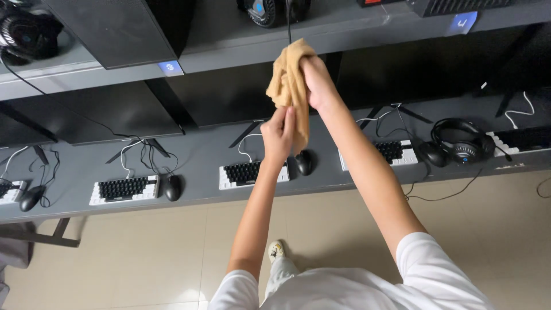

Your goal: Cleaning a computer mouse, keyboard, and headphones with a soft cloth.

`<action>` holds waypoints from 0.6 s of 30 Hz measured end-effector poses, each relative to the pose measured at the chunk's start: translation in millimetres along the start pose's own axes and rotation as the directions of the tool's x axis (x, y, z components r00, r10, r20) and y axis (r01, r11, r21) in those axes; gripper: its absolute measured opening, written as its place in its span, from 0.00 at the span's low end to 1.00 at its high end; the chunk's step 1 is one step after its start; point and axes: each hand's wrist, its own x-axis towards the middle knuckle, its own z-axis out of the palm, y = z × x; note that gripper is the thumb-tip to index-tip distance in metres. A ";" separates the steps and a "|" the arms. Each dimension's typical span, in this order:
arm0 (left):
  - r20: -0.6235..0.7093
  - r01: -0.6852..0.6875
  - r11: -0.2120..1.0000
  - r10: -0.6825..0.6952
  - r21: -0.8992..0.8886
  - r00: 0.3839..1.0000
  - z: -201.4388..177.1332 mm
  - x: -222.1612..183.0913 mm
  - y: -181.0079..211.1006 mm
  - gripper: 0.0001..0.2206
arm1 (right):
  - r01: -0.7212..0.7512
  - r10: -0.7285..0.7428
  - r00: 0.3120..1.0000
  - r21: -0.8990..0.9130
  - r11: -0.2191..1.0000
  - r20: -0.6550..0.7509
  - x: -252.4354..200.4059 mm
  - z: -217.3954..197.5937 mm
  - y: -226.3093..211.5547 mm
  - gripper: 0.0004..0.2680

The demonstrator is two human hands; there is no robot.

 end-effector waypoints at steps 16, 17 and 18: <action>0.335 0.019 0.999 -0.033 0.046 0.941 -32.1 25.2 -36.9 0.09 | 0.052 -0.031 0.997 0.330 0.942 -0.069 109.2 -34.1 30.1 0.14; 0.251 -0.037 0.999 0.045 -0.036 0.967 -31.7 29.4 -39.1 0.08 | 0.059 -0.031 0.996 0.378 0.924 -0.080 99.4 -28.3 27.8 0.15; 0.159 -0.101 0.989 0.118 -0.111 0.980 -31.5 33.5 -41.3 0.08 | 0.066 -0.030 0.995 0.425 0.903 -0.091 89.5 -22.3 25.4 0.17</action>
